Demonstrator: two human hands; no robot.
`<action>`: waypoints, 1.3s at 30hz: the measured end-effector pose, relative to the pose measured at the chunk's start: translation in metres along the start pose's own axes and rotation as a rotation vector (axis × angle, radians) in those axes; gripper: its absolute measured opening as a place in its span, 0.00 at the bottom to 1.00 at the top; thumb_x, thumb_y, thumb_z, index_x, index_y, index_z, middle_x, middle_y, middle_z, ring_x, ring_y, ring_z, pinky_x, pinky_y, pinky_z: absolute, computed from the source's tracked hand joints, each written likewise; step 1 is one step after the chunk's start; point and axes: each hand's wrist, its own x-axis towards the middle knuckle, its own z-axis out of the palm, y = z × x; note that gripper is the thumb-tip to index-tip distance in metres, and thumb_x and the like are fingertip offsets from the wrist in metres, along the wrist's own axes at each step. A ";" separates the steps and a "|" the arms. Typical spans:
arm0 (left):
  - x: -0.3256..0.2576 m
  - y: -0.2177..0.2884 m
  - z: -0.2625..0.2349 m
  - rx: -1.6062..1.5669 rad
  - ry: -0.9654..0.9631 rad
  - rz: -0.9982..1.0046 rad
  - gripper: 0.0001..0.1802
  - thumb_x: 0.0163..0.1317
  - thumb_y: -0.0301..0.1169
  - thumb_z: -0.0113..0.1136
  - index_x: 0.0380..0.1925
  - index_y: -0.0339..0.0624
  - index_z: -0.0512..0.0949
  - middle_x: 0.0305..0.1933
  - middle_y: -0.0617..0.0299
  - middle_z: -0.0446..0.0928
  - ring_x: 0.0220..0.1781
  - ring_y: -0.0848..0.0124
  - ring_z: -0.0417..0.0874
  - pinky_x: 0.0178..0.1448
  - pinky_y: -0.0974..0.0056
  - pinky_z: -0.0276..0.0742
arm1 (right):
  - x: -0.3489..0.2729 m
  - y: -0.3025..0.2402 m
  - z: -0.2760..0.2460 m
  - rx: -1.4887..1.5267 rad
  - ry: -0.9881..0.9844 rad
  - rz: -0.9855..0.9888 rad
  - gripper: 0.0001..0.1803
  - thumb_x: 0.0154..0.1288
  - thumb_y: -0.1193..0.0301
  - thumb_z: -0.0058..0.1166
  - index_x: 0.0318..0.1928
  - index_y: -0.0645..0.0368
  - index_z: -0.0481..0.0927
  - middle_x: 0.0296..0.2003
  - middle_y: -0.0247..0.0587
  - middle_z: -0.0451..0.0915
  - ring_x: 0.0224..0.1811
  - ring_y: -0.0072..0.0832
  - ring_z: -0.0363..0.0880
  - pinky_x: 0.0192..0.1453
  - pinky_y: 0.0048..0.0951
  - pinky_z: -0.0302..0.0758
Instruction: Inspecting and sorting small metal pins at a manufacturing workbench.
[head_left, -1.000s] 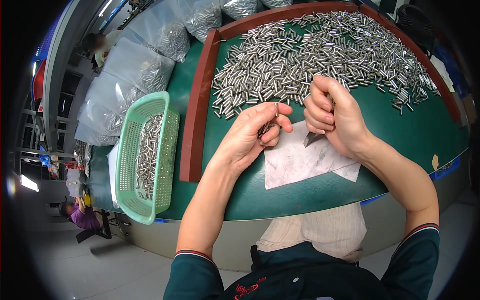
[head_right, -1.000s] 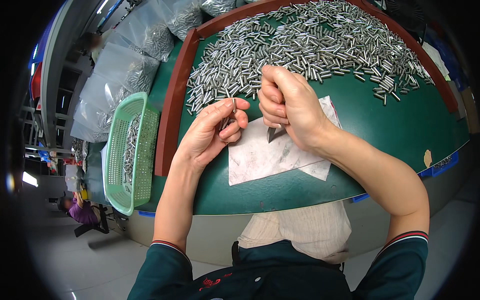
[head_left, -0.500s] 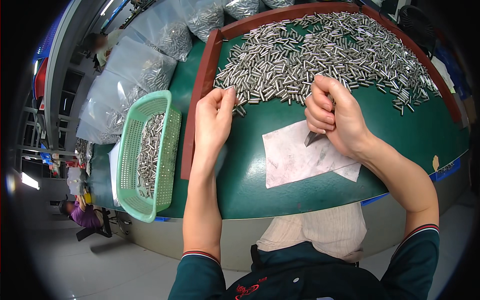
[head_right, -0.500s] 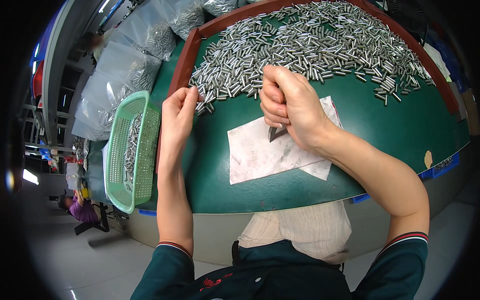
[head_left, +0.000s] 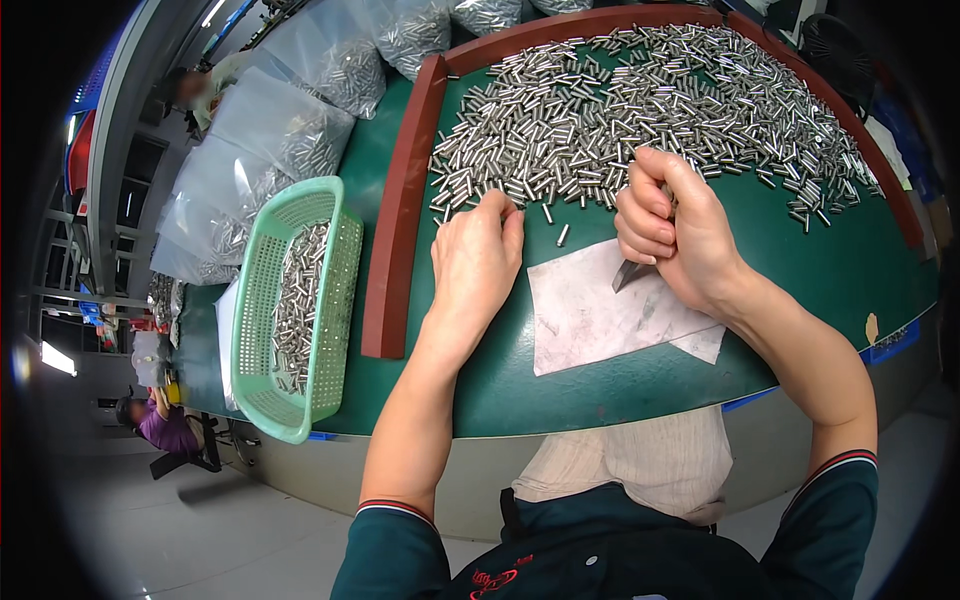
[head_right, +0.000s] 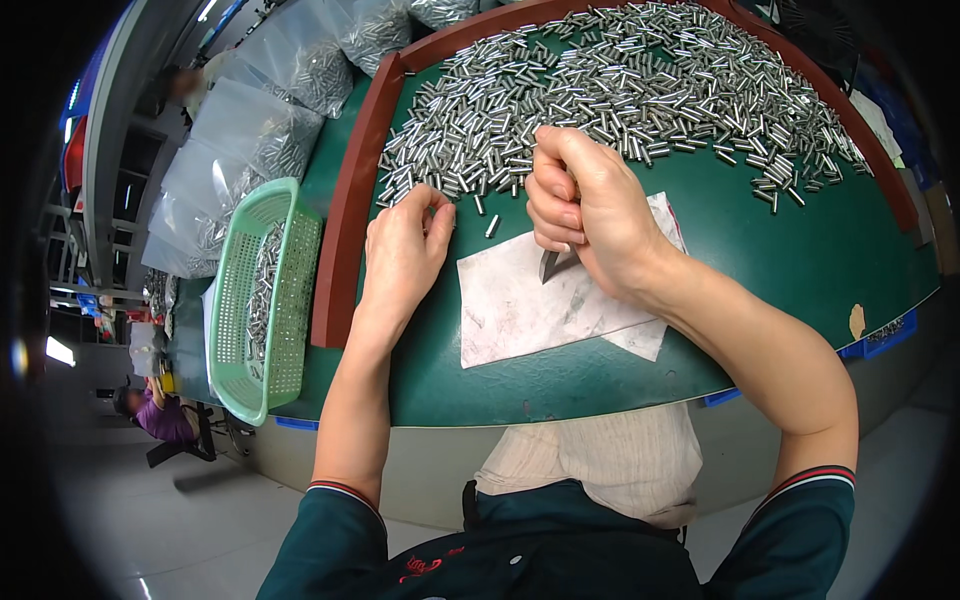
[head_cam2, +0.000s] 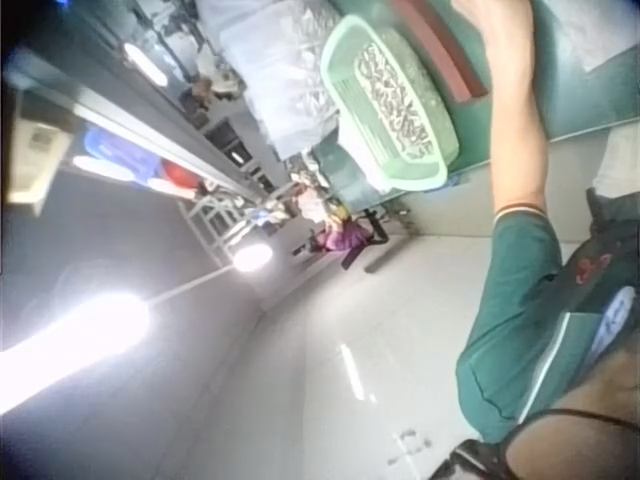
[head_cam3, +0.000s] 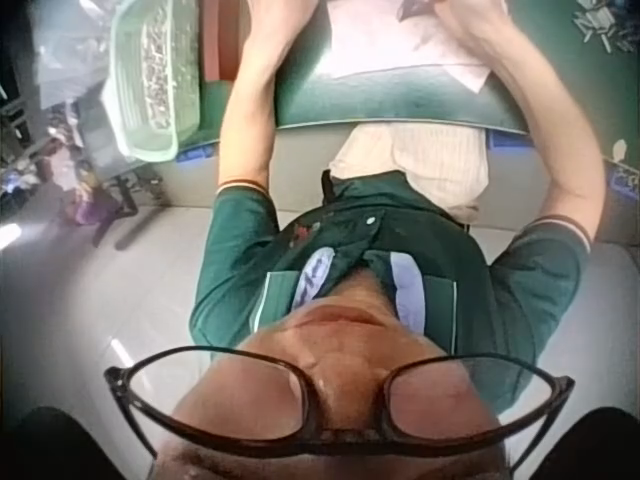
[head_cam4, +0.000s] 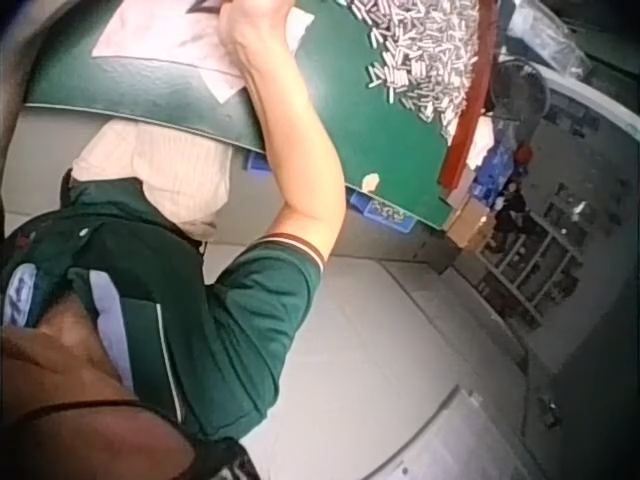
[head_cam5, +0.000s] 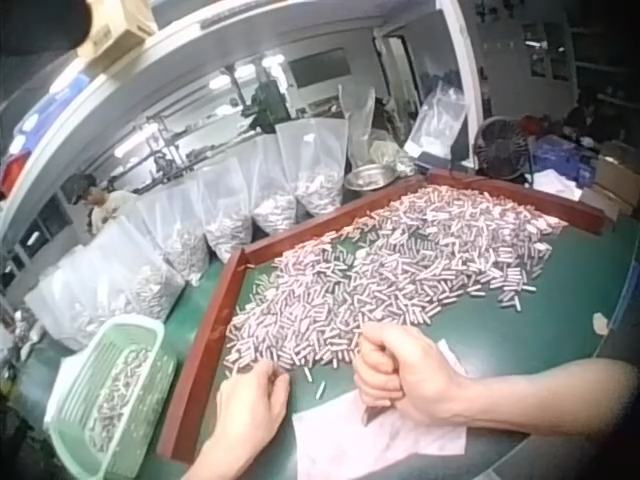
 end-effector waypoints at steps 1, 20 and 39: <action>0.000 0.000 0.000 0.000 0.000 0.000 0.07 0.52 0.30 0.56 0.25 0.37 0.74 0.14 0.55 0.71 0.18 0.58 0.73 0.25 0.58 0.67 | 0.000 0.000 0.000 0.002 0.002 0.001 0.21 0.66 0.61 0.30 0.14 0.51 0.53 0.07 0.25 0.51 0.09 0.15 0.44 0.15 0.20 0.48; -0.010 0.026 0.014 -0.166 -0.046 0.269 0.08 0.48 0.29 0.62 0.27 0.39 0.76 0.11 0.58 0.68 0.13 0.64 0.72 0.20 0.63 0.66 | 0.001 0.000 -0.001 0.017 0.013 0.010 0.21 0.66 0.61 0.30 0.14 0.50 0.53 0.07 0.25 0.51 0.09 0.15 0.44 0.15 0.20 0.48; 0.001 -0.007 -0.014 0.192 -0.085 -0.090 0.11 0.55 0.31 0.55 0.34 0.38 0.69 0.20 0.46 0.75 0.28 0.47 0.76 0.32 0.49 0.69 | 0.000 -0.002 -0.002 0.027 0.023 0.014 0.20 0.64 0.63 0.32 0.14 0.50 0.53 0.08 0.25 0.51 0.10 0.15 0.45 0.16 0.21 0.48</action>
